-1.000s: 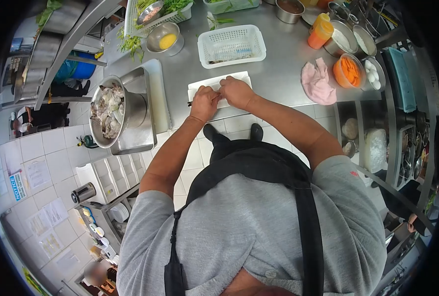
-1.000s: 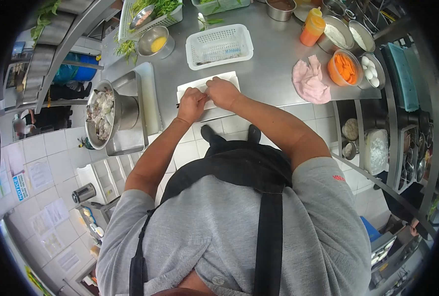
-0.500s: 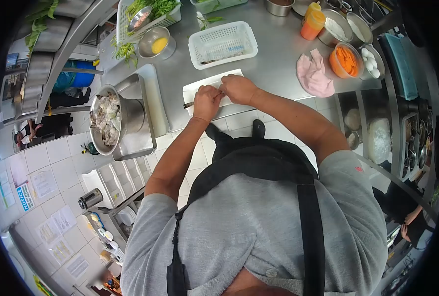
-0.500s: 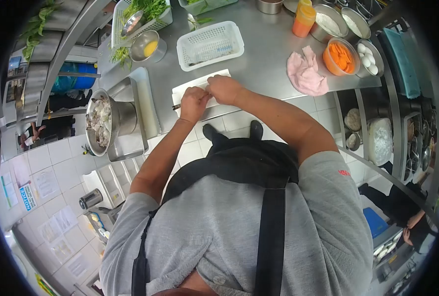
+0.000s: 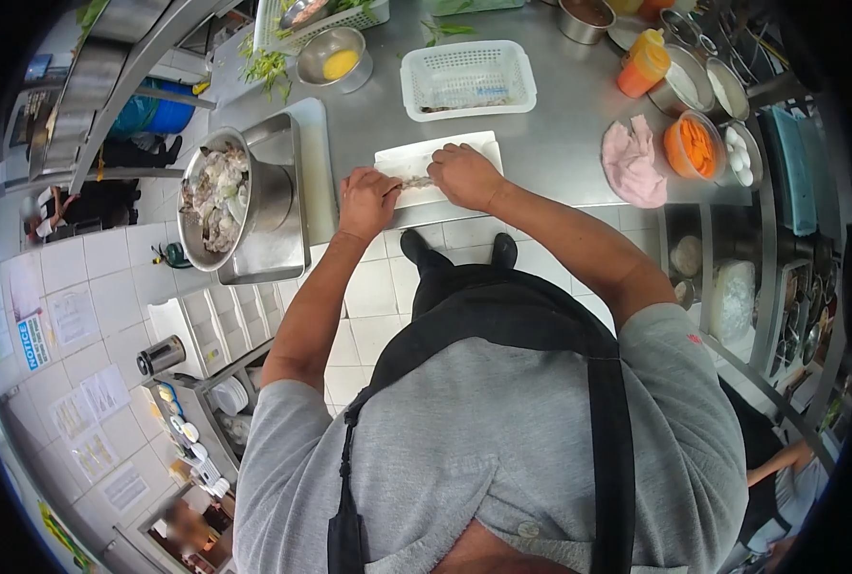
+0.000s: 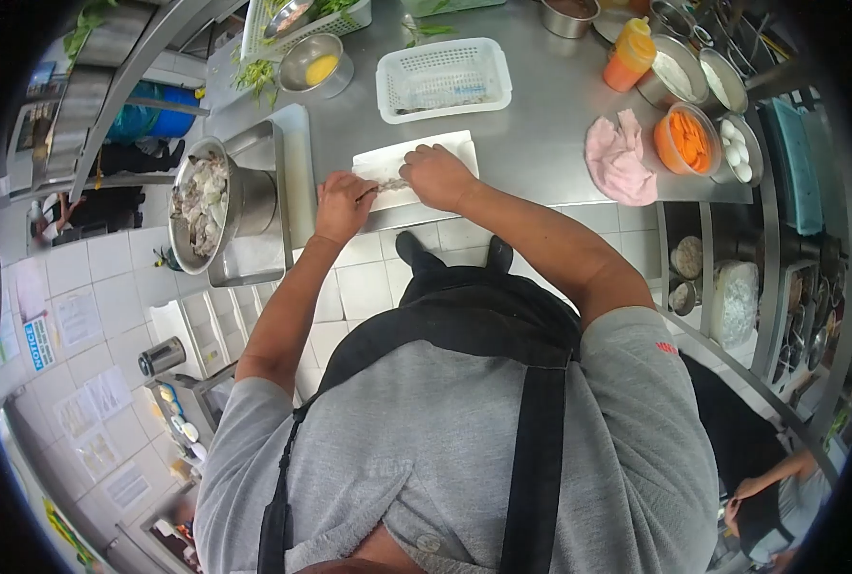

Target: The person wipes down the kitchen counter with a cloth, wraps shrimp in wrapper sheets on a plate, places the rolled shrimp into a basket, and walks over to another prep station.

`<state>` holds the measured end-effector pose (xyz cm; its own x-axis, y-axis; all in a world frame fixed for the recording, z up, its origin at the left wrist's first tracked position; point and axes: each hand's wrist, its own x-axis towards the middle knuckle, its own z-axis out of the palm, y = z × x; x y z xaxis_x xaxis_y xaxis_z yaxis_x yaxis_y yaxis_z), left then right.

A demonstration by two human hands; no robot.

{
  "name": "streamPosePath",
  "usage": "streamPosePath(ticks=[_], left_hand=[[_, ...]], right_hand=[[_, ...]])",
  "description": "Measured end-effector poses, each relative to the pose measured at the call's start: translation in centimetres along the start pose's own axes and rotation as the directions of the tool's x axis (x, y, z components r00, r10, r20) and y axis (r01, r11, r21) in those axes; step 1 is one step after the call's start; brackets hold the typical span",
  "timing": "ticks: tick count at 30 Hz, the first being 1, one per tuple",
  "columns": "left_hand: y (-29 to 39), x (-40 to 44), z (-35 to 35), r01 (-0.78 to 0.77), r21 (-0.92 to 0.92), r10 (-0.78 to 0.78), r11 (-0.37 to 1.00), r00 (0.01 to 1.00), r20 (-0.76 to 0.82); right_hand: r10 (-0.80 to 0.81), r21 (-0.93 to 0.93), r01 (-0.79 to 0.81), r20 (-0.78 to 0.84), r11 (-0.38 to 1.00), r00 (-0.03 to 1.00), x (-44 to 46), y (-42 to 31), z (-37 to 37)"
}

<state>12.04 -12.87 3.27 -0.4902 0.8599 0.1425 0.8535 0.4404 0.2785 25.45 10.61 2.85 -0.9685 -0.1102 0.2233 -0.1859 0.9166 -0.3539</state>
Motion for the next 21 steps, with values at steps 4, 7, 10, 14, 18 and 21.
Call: streamPosePath(ticks=[4, 7, 10, 14, 18, 21], left_hand=[[0.2, -0.2, 0.0, 0.022, -0.014, -0.022, 1.0, 0.999, -0.038], [0.2, -0.2, 0.0, 0.016, -0.005, -0.017, 1.0, 0.998, -0.056], [0.0, 0.2, -0.3, 0.009, -0.05, -0.011, 0.999, 0.999, -0.036], [0.5, 0.8, -2.2, 0.009, -0.08, -0.01, 0.997, 1.0, -0.014], [1.8, 4.3, -6.1, -0.027, -0.13, 0.03, 0.991, 0.999, 0.021], [2.2, 9.7, -6.7, -0.094, -0.081, 0.089, 0.992, 0.994, -0.071]], right_hand=[[-0.028, 0.01, 0.027, 0.066, 1.0, 0.997, 0.7, 0.4, 0.7], [-0.043, 0.039, 0.039, 0.108, 0.998, 0.993, 1.2, 0.4, 0.0], [0.057, 0.041, -0.055, -0.052, 0.998, 0.997, 0.2, 1.1, -0.5], [0.069, 0.142, -0.083, 0.103, 0.986, 0.992, -0.6, 2.1, 0.3], [0.231, 0.314, -0.283, 0.192, 0.906, 0.954, -0.3, 2.0, -4.4], [0.21, 0.174, -0.207, -0.003, 0.963, 0.978, 1.6, 5.3, -8.9]])
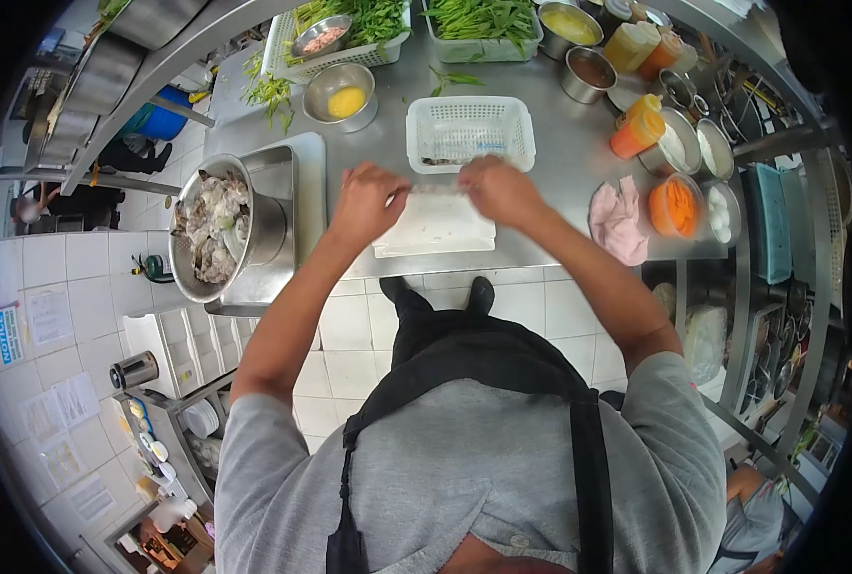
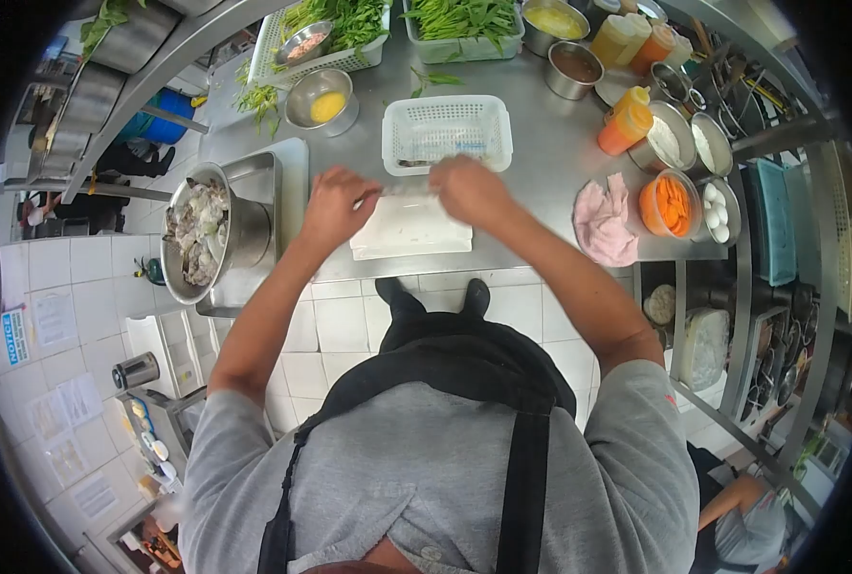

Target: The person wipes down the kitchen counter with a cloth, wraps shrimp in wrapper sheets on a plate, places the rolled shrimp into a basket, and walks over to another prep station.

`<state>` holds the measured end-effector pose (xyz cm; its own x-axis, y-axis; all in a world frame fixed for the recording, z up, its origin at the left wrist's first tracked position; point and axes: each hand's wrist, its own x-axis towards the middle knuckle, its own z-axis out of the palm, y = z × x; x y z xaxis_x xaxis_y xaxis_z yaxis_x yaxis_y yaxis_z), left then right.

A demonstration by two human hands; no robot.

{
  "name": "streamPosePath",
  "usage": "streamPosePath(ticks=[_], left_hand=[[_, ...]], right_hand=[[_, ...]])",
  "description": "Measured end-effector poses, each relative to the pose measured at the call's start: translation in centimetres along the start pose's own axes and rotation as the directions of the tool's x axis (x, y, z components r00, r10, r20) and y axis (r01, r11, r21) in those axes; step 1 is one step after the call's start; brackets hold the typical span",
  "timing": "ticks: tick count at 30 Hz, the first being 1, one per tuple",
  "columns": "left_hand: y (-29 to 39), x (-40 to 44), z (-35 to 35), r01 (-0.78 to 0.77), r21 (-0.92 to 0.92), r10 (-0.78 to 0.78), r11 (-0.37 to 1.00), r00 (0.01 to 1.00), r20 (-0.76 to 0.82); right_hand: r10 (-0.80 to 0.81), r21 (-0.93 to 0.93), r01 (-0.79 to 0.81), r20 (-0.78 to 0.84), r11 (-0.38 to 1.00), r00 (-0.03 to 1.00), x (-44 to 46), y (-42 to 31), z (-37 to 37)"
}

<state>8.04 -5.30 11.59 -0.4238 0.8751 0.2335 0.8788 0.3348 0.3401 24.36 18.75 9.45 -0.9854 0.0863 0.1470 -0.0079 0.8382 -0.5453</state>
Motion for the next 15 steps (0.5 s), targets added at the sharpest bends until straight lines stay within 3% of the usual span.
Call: streamPosePath(ticks=[3, 5, 7, 9, 15], left_hand=[[0.4, 6.4, 2.6, 0.037, 0.075, -0.038, 0.997, 0.999, 0.011], [-0.1, 9.2, 5.9, 0.062, 0.153, -0.078, 0.986, 0.992, 0.097], [0.2, 10.7, 7.8, 0.116, 0.201, -0.147, 0.973, 0.978, 0.146], [0.4, 11.4, 8.8, 0.094, 0.276, -0.183, 0.957, 0.931, 0.317], [-0.2, 11.9, 9.3, 0.105, 0.311, -0.212, 0.945, 0.919, 0.332]], right_hand=[[-0.017, -0.166, 0.019, 0.013, 0.986, 1.0, 4.1, 5.1, -2.4], [0.079, -0.362, -0.04, 0.093, 0.931, 0.993, 6.0, 7.9, -2.1], [0.103, -0.372, -0.037, 0.159, 0.927, 0.982, 6.7, 8.7, -1.8], [0.136, -0.385, -0.04, 0.225, 0.922, 0.965, 7.0, 9.6, -1.3], [0.172, -0.396, -0.038, 0.308, 0.918, 0.936, 6.8, 10.8, -0.4]])
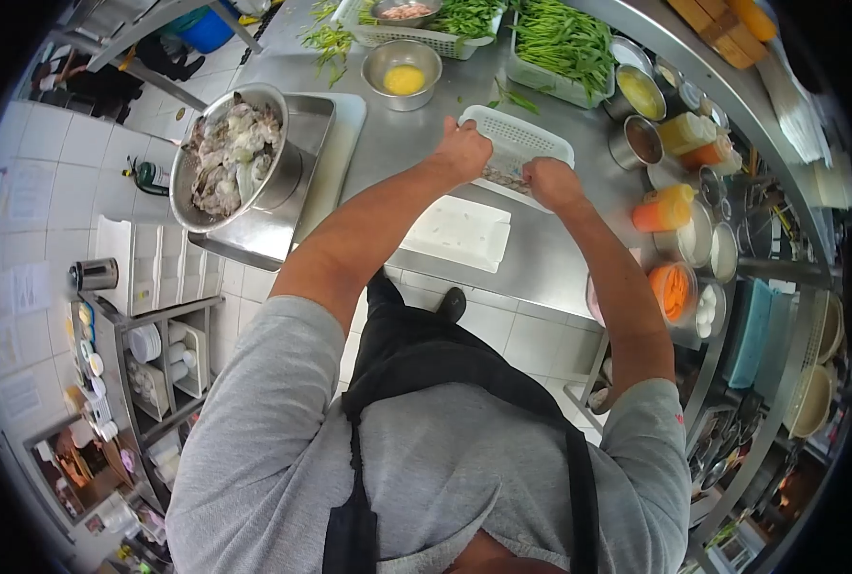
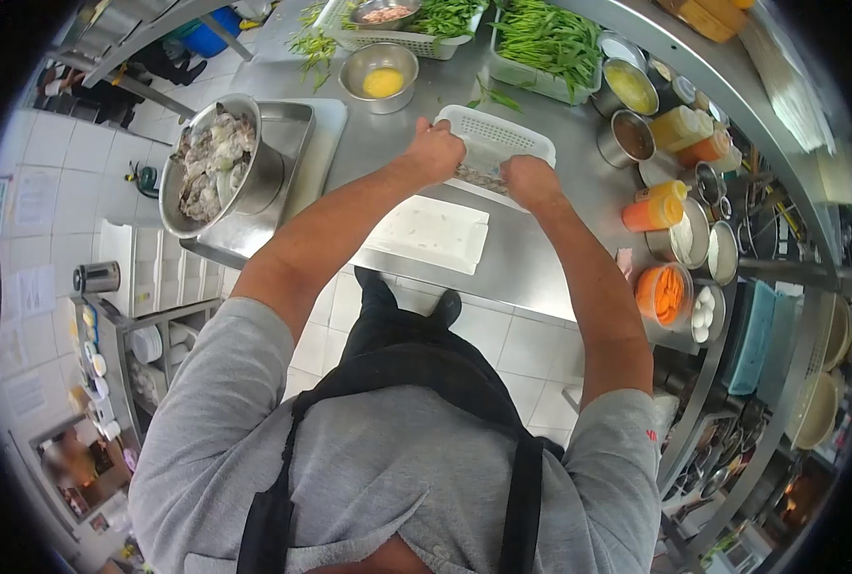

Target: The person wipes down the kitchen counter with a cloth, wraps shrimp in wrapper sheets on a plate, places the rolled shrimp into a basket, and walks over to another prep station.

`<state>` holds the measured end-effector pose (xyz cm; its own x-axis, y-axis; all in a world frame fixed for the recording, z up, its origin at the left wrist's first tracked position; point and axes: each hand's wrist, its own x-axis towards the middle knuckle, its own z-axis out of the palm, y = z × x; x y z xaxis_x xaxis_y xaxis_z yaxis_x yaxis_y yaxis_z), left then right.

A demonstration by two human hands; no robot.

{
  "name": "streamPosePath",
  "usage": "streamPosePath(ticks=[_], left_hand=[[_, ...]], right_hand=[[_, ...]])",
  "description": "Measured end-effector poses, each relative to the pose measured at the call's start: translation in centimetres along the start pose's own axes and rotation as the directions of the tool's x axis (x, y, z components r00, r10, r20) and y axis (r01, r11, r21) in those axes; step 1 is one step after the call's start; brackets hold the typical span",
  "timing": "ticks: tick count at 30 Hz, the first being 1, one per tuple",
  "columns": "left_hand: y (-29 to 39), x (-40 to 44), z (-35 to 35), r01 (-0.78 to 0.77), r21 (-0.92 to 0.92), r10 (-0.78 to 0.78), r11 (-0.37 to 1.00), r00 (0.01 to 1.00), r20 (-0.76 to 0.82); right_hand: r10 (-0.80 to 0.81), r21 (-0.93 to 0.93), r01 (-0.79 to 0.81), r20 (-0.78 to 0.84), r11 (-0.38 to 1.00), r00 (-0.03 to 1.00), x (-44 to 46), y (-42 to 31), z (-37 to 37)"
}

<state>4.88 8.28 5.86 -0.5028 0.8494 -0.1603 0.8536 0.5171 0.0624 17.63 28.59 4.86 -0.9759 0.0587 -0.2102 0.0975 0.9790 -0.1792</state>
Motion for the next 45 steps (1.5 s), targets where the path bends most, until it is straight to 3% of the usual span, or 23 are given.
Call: streamPosePath(ticks=[3, 5, 8, 10, 13, 15, 17, 19, 21, 23, 24, 26, 28, 30, 35, 42, 45], left_hand=[[-0.1, 0.1, 0.5, -0.03, 0.031, 0.031, 0.999, 0.999, -0.042], [-0.1, 0.4, 0.8, -0.043, 0.016, 0.044, 0.999, 0.999, -0.019], [-0.3, 0.7, 1.9, -0.055, 0.034, 0.056, 0.998, 0.998, -0.015], [-0.7, 0.6, 3.4, -0.067, 0.122, 0.081, 0.99, 0.989, -0.12], [-1.5, -4.6, -3.2, -0.056, 0.069, 0.066, 0.996, 0.985, -0.157], [-3.3, -9.8, -8.3, -0.125, -0.218, 0.016, 0.968, 0.896, -0.444], [-8.1, -14.9, -12.1, -0.064, -0.197, -0.079, 0.978, 0.765, -0.64], [-13.8, -20.5, -14.8, 0.173, -0.236, -0.292, 0.956, 0.591, -0.752], [-20.2, -25.6, -15.8, 0.514, -0.268, -0.558, 0.815, 0.573, -0.6], [-25.0, -29.7, -14.5, 0.699, -0.27, -0.733, 0.662, 0.527, -0.43], [-25.2, -30.4, -14.0, 0.7, -0.269, -0.73, 0.661, 0.517, -0.447], [-25.0, -32.1, -13.0, 0.76, -0.278, -0.809, 0.588, 0.559, -0.184], [-24.4, -31.4, -11.5, 0.776, -0.248, -0.814, 0.579, 0.535, -0.228], [-23.8, -30.2, -11.1, 0.818, -0.224, -0.838, 0.53, 0.465, -0.285], [-24.5, -28.6, -10.5, 0.769, -0.161, -0.768, 0.618, 0.548, -0.331], [-20.7, -30.7, -18.2, 0.713, -0.095, -0.646, 0.694, 0.559, -0.52], [-16.4, -31.6, -21.9, 0.58, -0.142, -0.524, 0.802, 0.57, -0.633]], right_hand=[[-0.039, 0.0, 0.039, 0.062, 0.999, 0.997, 0.2, 0.3, -0.4], [0.007, 0.106, -0.015, 0.076, 0.994, 0.997, -0.2, -0.4, -1.5], [-0.096, 0.104, 0.096, -0.005, 0.99, 0.995, 0.6, 0.2, -0.1], [-0.161, 0.107, 0.149, 0.115, 0.983, 0.98, 1.0, -0.2, -1.0], [-0.092, 0.326, 0.169, -0.239, 0.93, 0.967, 0.0, -0.4, -2.6], [0.027, 0.547, 0.165, -0.326, 0.821, 0.945, -1.8, -0.4, -4.6], [0.118, 0.701, 0.141, -0.308, 0.699, 0.944, -4.1, 0.5, -5.8], [0.137, 0.738, 0.137, -0.297, 0.661, 0.945, -6.5, 1.1, -6.6], [0.209, 0.815, -0.002, -0.147, 0.58, 0.967, -8.0, 1.9, -6.7], [0.203, 0.814, 0.013, -0.159, 0.58, 0.966, -8.5, 1.5, -6.4], [0.207, 0.817, 0.008, -0.155, 0.576, 0.966, -8.6, 1.3, -6.4], [0.206, 0.834, 0.038, -0.18, 0.551, 0.962, -8.6, -0.3, -6.7], [0.123, 0.781, 0.084, -0.202, 0.619, 0.972, -7.7, -1.4, -5.9], [0.117, 0.82, 0.034, -0.123, 0.571, 0.986, -7.5, -4.4, -6.9], [0.016, 0.816, 0.051, -0.074, 0.576, 0.997, -7.1, -9.3, -7.3], [-0.11, 0.788, 0.081, -0.017, 0.611, 0.994, -8.2, -10.4, -7.3], [-0.106, 0.813, 0.056, 0.006, 0.58, 0.994, -8.1, -10.5, -5.9]])
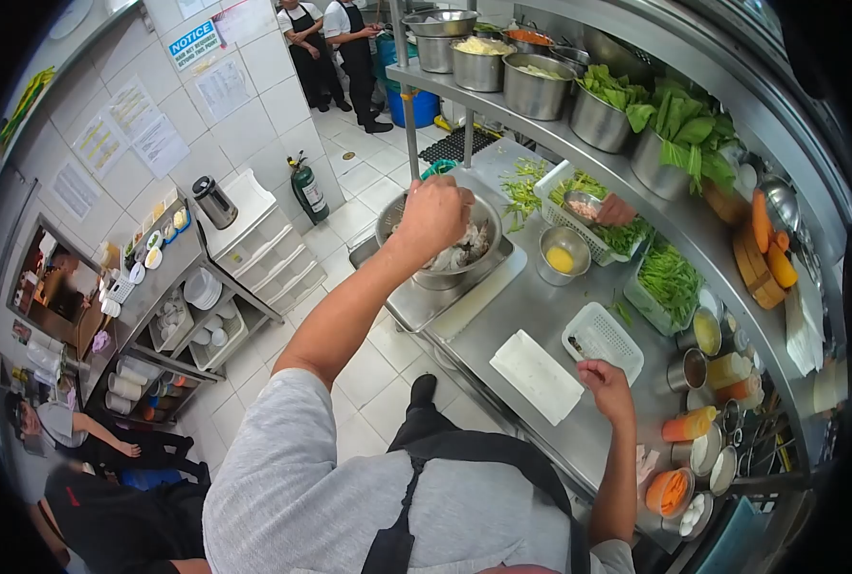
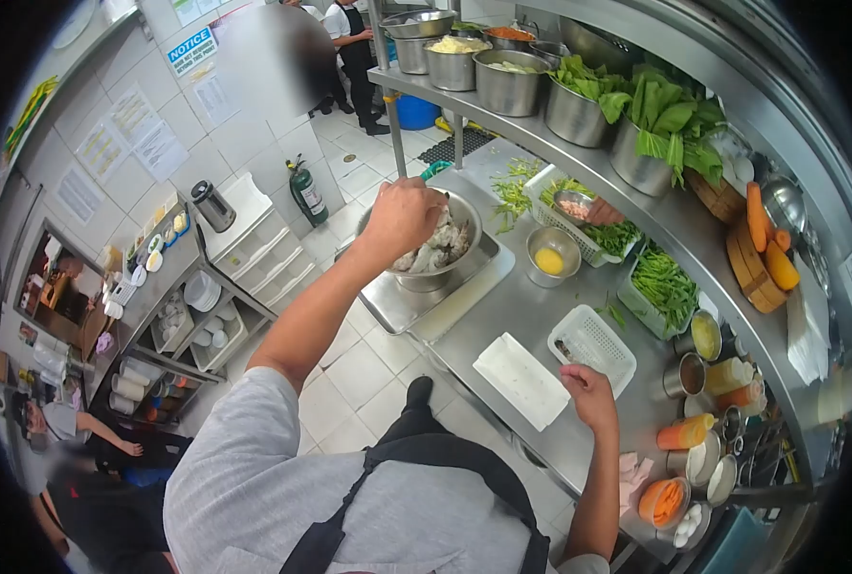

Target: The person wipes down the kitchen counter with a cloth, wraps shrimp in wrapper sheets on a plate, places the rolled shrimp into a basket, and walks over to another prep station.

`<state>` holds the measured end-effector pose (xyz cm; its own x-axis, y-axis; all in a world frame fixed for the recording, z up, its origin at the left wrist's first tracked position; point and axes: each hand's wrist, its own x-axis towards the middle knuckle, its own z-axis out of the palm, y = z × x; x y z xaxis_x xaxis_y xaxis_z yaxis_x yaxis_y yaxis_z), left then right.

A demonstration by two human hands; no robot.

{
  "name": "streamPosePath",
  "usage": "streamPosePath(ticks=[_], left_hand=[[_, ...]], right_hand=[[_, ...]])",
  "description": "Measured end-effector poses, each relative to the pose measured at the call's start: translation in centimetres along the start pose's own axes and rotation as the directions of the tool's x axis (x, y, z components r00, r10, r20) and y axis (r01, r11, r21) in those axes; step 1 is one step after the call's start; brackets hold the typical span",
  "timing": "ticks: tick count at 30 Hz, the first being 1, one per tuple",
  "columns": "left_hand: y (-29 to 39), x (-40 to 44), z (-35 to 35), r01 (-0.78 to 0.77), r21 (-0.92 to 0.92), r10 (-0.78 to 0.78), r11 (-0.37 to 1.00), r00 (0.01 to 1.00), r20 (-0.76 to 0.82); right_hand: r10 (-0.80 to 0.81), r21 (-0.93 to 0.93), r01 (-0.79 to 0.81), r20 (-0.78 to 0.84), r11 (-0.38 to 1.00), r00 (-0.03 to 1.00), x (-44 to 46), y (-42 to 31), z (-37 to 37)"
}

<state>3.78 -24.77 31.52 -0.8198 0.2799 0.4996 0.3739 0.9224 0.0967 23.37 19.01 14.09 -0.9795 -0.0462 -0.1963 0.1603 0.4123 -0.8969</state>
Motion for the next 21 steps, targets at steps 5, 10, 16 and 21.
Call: streamPosePath(ticks=[5, 10, 16, 21], left_hand=[[7.7, -3.5, -1.3, -0.081, -0.654, 0.202, 0.752, 0.973, 0.112], [12.0, -9.2, 10.8, 0.382, -0.87, 0.348, 0.31, 0.806, 0.478], [15.2, -15.9, 21.5, 0.515, -0.795, 0.437, 0.321, 0.664, 0.607], [16.9, -19.8, 23.2, -0.269, -0.496, 0.471, 0.826, 0.812, 0.345]], right_hand=[[-0.045, 0.665, -0.071, 0.155, 0.743, 0.987, 1.4, -4.1, 6.1], [-0.008, 0.868, -0.226, 0.256, 0.442, 0.967, 2.1, -2.6, 8.0], [0.107, 0.285, -0.063, -0.141, 0.957, 0.984, -0.2, 3.5, 9.2], [-0.116, -0.408, 0.013, -0.229, 0.913, 0.967, -1.5, 6.7, 11.1]])
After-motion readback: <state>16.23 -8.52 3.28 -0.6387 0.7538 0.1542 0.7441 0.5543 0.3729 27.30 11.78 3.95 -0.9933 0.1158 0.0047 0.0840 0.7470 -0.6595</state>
